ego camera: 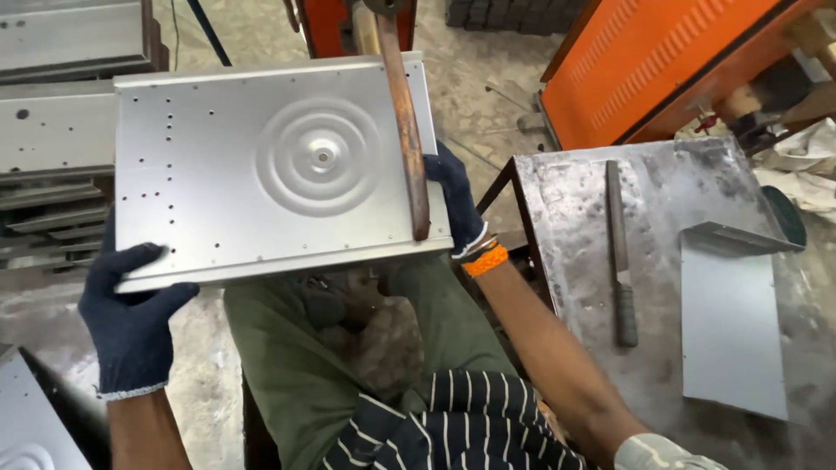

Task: Assembling metal enclosure components using a spot welder and finishing edges with a hand file.

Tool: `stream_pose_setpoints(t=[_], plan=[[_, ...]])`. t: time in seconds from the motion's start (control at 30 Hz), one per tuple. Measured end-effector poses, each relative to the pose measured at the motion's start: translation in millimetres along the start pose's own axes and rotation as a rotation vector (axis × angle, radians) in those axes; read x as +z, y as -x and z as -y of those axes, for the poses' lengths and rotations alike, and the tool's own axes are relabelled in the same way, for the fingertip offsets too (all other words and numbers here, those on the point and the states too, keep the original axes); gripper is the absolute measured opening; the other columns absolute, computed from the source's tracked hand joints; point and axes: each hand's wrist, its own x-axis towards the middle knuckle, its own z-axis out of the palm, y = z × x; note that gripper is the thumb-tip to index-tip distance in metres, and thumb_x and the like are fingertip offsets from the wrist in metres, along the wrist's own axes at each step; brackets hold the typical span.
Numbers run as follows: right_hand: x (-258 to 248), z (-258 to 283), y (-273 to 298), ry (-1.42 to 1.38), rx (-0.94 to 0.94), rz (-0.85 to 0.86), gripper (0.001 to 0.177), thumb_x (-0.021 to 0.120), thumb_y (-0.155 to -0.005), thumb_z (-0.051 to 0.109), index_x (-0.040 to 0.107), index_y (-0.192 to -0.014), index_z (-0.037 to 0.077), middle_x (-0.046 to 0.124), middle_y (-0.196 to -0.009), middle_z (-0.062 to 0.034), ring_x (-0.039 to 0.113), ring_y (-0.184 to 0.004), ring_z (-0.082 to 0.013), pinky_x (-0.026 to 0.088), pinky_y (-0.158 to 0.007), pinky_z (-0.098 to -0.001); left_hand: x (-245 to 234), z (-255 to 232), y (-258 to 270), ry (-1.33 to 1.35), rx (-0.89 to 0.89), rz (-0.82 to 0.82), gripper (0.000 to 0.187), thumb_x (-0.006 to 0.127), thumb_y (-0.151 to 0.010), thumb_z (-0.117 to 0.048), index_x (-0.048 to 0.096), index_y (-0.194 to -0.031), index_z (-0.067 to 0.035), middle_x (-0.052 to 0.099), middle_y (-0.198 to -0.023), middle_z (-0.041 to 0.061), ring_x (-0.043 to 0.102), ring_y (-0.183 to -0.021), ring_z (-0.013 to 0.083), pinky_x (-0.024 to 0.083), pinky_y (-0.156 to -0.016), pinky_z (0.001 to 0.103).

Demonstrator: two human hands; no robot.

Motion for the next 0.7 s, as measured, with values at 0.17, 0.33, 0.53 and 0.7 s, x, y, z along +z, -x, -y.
stream_pose_setpoints(t=[0.17, 0.33, 0.53, 0.7], plan=[[14, 21, 6, -0.084, 0.093, -0.047, 0.040, 0.055, -0.099, 0.023, 0.062, -0.129, -0.002, 0.067, -0.109, -0.0028, 0.062, -0.095, -0.0113, 0.054, -0.089, -0.0299, -10, 16, 0, -0.079, -0.053, -0.018, 0.056, 0.081, -0.072, 0.011, 0.063, -0.123, -0.004, 0.065, -0.133, 0.012, 0.066, -0.120, 0.0220, 0.060, -0.100, 0.035], [17, 19, 12, -0.115, 0.089, -0.001, 0.043, 0.049, -0.101, 0.028, 0.060, -0.132, 0.000, 0.070, -0.112, -0.0048, 0.067, -0.102, -0.0115, 0.054, -0.093, -0.0272, -11, 17, -2, 0.034, -0.044, -0.011, 0.055, 0.081, -0.071, 0.011, 0.065, -0.121, -0.004, 0.067, -0.129, 0.010, 0.066, -0.120, 0.0221, 0.060, -0.100, 0.036], [8, 63, 36, -0.206, 0.068, -0.004, 0.047, 0.055, -0.099, 0.020, 0.056, -0.140, -0.004, 0.067, -0.123, -0.0082, 0.064, -0.111, -0.0174, 0.051, -0.102, -0.0340, 23, 11, 6, 0.042, -0.123, -0.051, 0.041, 0.073, -0.084, 0.005, 0.064, -0.123, -0.001, 0.064, -0.132, 0.017, 0.065, -0.124, 0.0269, 0.060, -0.100, 0.041], [-127, -9, 81, 0.026, -0.203, -0.207, 0.032, 0.066, -0.098, 0.014, 0.058, -0.125, -0.001, 0.063, -0.121, -0.0149, 0.063, -0.117, -0.0261, 0.053, -0.108, -0.0404, 89, 4, 24, 0.665, -0.124, -0.118, 0.043, 0.050, -0.109, -0.027, 0.054, -0.147, -0.009, 0.056, -0.150, 0.010, 0.056, -0.137, 0.0196, 0.044, -0.120, 0.034]])
